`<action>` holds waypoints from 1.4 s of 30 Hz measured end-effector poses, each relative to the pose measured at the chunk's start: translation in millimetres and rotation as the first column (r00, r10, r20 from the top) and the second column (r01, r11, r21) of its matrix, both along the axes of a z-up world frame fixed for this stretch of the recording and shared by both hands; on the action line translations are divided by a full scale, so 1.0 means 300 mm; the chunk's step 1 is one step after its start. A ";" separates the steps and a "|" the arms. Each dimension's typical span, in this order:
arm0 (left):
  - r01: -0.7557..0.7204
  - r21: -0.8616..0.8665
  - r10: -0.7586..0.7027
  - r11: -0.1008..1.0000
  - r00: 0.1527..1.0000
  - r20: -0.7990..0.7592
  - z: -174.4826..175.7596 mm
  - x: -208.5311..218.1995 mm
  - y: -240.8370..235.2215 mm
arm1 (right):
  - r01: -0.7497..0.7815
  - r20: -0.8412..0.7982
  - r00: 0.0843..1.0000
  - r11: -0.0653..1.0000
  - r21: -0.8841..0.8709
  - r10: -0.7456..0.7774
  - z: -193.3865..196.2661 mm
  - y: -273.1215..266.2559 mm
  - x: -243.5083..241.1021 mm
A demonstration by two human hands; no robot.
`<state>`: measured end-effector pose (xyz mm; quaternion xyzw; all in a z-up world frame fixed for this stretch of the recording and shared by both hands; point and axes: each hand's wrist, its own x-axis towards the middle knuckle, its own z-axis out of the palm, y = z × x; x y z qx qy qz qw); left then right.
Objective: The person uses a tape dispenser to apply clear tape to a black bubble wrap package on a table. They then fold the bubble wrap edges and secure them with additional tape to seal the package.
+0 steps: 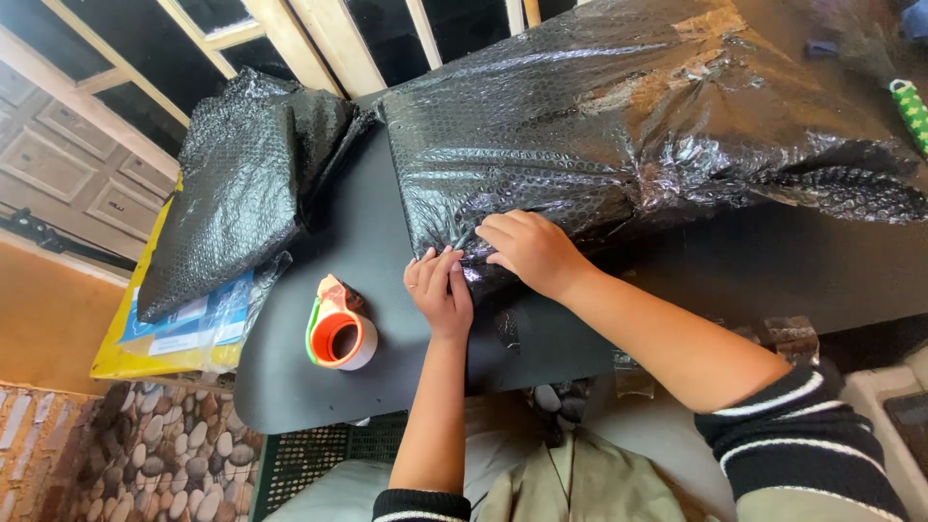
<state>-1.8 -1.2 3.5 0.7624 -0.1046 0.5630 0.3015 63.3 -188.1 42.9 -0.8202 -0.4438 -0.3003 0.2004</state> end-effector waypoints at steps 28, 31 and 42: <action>-0.036 0.409 0.189 0.912 0.921 -0.339 0.144 -0.048 0.263 | 0.781 -0.759 0.382 0.623 -0.040 -0.528 0.200 -1.135 -0.076; -0.179 0.443 0.387 0.879 0.810 -0.441 0.136 0.005 0.399 | 0.698 -0.832 0.314 0.705 -0.124 -0.458 0.188 -1.030 -0.203; 0.252 0.561 -0.032 0.789 0.927 -0.373 0.327 -0.149 -0.188 | 0.674 -0.920 0.390 0.667 0.317 0.043 0.006 -1.082 -0.410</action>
